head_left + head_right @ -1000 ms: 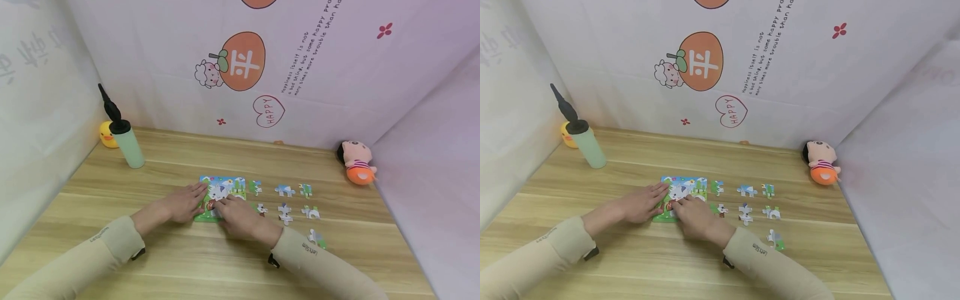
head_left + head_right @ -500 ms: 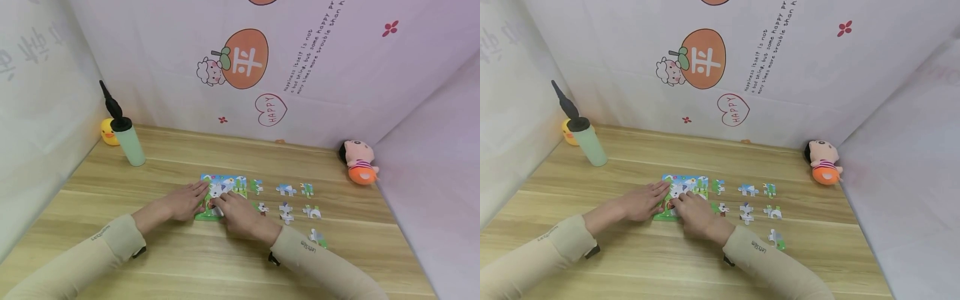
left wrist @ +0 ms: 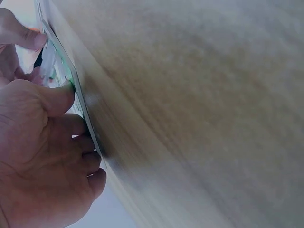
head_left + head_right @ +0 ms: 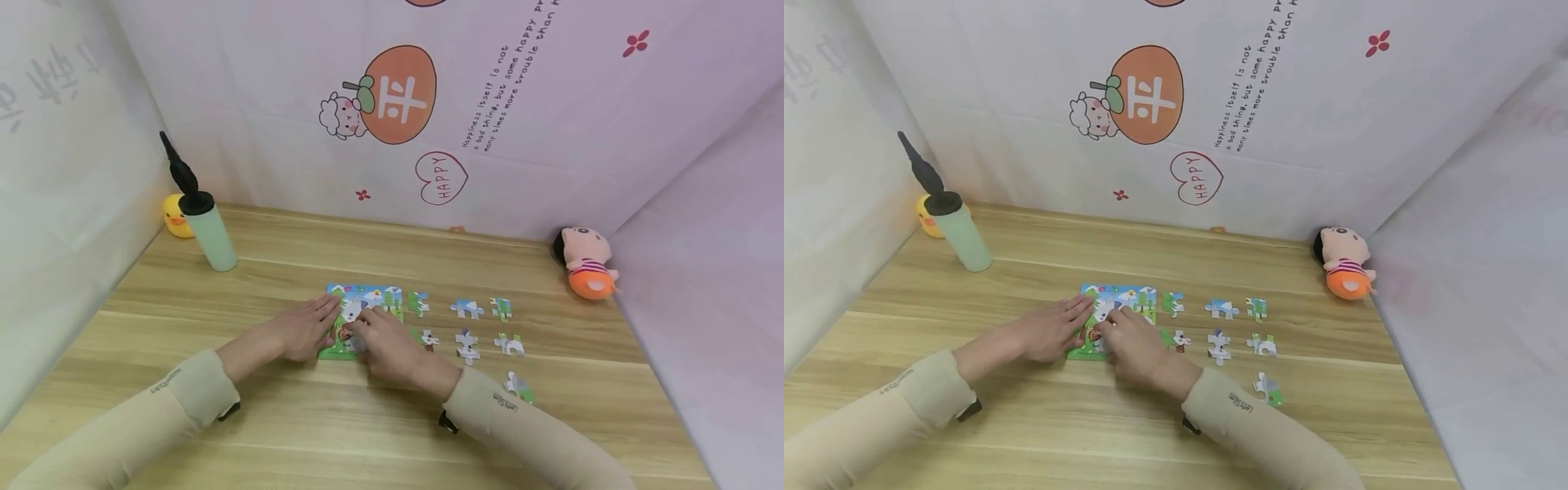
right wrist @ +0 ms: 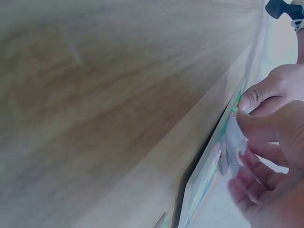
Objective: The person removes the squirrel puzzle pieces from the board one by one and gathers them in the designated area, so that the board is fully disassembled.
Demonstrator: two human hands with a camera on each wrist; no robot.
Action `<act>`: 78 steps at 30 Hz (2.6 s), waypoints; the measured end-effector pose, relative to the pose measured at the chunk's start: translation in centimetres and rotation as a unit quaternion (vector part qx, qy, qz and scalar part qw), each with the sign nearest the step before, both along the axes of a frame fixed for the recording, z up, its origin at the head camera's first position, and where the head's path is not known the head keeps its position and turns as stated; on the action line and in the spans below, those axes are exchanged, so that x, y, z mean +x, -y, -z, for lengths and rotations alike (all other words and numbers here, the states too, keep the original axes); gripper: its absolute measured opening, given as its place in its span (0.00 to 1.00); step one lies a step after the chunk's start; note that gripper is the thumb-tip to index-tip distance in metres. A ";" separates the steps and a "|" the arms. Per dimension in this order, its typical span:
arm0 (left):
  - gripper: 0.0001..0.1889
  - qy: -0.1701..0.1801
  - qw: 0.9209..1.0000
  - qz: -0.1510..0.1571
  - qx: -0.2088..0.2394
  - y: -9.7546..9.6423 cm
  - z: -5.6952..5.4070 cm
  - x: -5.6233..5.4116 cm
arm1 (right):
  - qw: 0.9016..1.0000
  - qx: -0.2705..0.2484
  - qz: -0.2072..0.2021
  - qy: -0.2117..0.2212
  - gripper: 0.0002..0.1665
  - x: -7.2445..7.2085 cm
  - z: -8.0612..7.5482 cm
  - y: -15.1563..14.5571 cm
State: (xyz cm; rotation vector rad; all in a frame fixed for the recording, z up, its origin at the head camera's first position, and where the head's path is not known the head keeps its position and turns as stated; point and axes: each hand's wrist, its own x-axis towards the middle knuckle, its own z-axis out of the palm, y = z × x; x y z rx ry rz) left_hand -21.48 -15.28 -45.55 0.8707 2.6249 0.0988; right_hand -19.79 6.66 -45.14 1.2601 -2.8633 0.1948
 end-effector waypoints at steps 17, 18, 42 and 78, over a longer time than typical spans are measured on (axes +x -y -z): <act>0.35 -0.021 1.000 0.011 0.013 0.3 0.3 0.2 | 0.991 -0.117 -0.003 0.060 0.12 0.5 -1.5 -2.3; 0.35 -0.022 1.000 0.011 0.016 0.4 0.3 0.2 | 0.990 -0.123 0.009 0.067 0.11 0.4 -1.7 -3.0; 0.35 -0.024 0.999 0.018 0.019 0.2 0.3 0.1 | 0.952 -0.003 0.050 0.303 0.12 1.3 -2.9 -17.0; 0.35 -0.006 1.000 0.009 0.017 -0.1 0.1 -0.2 | 0.976 0.068 0.074 0.192 0.14 1.6 -2.3 -16.2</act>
